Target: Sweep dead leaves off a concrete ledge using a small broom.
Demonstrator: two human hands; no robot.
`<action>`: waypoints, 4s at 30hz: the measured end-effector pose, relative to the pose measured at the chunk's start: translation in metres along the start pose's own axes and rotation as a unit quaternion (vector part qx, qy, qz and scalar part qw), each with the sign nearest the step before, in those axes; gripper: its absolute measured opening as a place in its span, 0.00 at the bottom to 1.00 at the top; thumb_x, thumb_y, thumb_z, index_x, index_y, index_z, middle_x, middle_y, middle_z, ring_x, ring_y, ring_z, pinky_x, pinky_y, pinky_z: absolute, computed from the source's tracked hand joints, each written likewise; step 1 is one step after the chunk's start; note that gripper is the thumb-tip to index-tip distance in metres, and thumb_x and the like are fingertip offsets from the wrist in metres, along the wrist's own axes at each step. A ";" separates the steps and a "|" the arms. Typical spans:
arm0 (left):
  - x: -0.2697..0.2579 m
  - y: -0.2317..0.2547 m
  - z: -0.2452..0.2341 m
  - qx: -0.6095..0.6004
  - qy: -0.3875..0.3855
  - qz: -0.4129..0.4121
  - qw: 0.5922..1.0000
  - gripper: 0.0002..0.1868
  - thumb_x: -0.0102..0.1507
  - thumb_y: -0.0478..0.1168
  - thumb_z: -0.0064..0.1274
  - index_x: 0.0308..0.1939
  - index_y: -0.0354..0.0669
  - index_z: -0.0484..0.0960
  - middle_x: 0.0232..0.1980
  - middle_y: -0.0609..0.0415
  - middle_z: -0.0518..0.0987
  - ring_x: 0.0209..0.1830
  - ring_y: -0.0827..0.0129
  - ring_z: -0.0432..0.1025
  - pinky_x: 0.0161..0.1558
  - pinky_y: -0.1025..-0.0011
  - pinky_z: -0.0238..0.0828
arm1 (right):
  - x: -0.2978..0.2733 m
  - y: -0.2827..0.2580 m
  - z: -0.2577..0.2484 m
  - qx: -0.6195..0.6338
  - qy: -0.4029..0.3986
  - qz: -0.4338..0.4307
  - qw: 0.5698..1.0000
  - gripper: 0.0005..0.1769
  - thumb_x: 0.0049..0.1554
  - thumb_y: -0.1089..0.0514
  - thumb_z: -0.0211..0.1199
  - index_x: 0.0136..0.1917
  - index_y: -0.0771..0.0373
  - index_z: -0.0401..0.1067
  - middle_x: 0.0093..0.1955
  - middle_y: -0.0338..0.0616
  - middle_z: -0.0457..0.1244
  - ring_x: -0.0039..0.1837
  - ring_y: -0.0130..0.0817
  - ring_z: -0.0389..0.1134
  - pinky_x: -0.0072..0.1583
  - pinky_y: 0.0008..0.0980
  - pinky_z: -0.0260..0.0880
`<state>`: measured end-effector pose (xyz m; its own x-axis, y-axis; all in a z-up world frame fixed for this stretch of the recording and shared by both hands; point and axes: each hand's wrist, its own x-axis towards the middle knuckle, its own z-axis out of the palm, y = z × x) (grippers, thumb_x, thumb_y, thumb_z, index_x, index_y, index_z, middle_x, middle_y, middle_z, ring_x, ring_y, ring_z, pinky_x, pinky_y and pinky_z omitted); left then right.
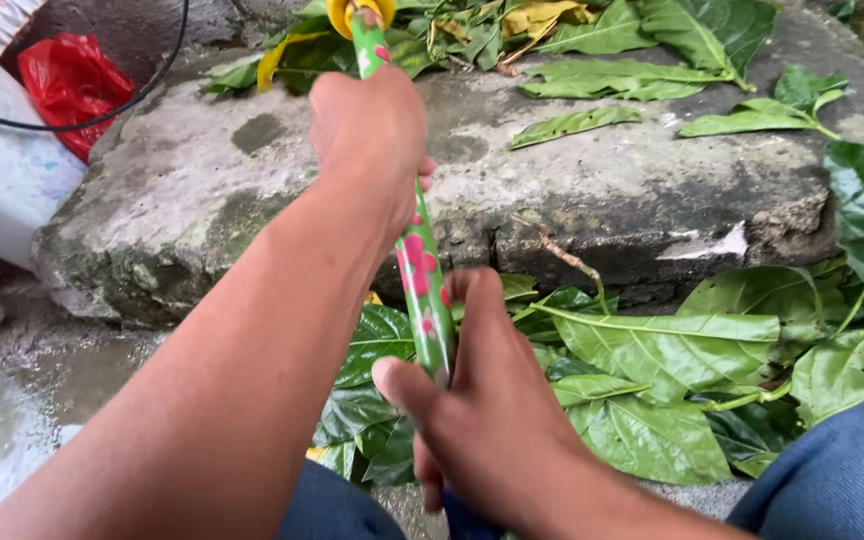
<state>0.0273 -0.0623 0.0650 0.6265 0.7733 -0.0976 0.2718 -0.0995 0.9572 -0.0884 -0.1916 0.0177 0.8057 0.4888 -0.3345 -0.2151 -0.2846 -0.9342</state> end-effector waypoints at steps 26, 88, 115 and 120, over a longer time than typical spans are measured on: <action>0.064 -0.063 0.036 0.074 -0.078 -0.074 0.991 0.13 0.66 0.39 0.45 0.50 0.34 0.75 0.42 0.46 0.78 0.28 0.60 0.77 0.27 0.57 0.80 | 0.040 0.022 -0.038 0.202 -0.121 0.083 0.968 0.18 0.58 0.59 0.64 0.53 0.64 0.56 0.27 0.36 0.55 0.22 0.24 0.53 0.21 0.27 0.51; 0.046 -0.060 -0.009 -0.321 -0.146 -0.192 0.916 0.11 0.62 0.36 0.48 0.45 0.34 0.77 0.35 0.49 0.77 0.27 0.60 0.74 0.25 0.58 0.72 | 0.097 -0.048 -0.038 0.173 -0.144 0.176 0.958 0.10 0.55 0.62 0.55 0.33 0.58 0.61 0.24 0.30 0.50 0.21 0.17 0.48 0.20 0.19 0.43; 0.029 -0.050 -0.006 -0.350 -0.009 -0.254 0.901 0.16 0.60 0.36 0.58 0.49 0.31 0.80 0.42 0.43 0.81 0.33 0.58 0.71 0.33 0.58 0.67 | 0.025 -0.083 -0.065 0.199 -0.197 0.124 0.952 0.10 0.64 0.60 0.57 0.41 0.60 0.60 0.28 0.30 0.53 0.24 0.17 0.50 0.23 0.22 0.49; 0.034 -0.052 -0.019 -0.345 0.059 -0.296 0.889 0.13 0.61 0.38 0.53 0.44 0.31 0.80 0.42 0.46 0.80 0.35 0.62 0.68 0.34 0.58 0.65 | 0.135 -0.095 -0.048 0.121 -0.251 0.119 0.953 0.10 0.63 0.61 0.56 0.41 0.62 0.57 0.31 0.32 0.54 0.25 0.12 0.50 0.22 0.15 0.49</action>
<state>0.0203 -0.0191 0.0171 0.4303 0.6277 -0.6488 -0.0098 0.7219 0.6919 0.0672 -0.1379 0.0675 0.3655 0.7849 -0.5003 -0.5287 -0.2673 -0.8056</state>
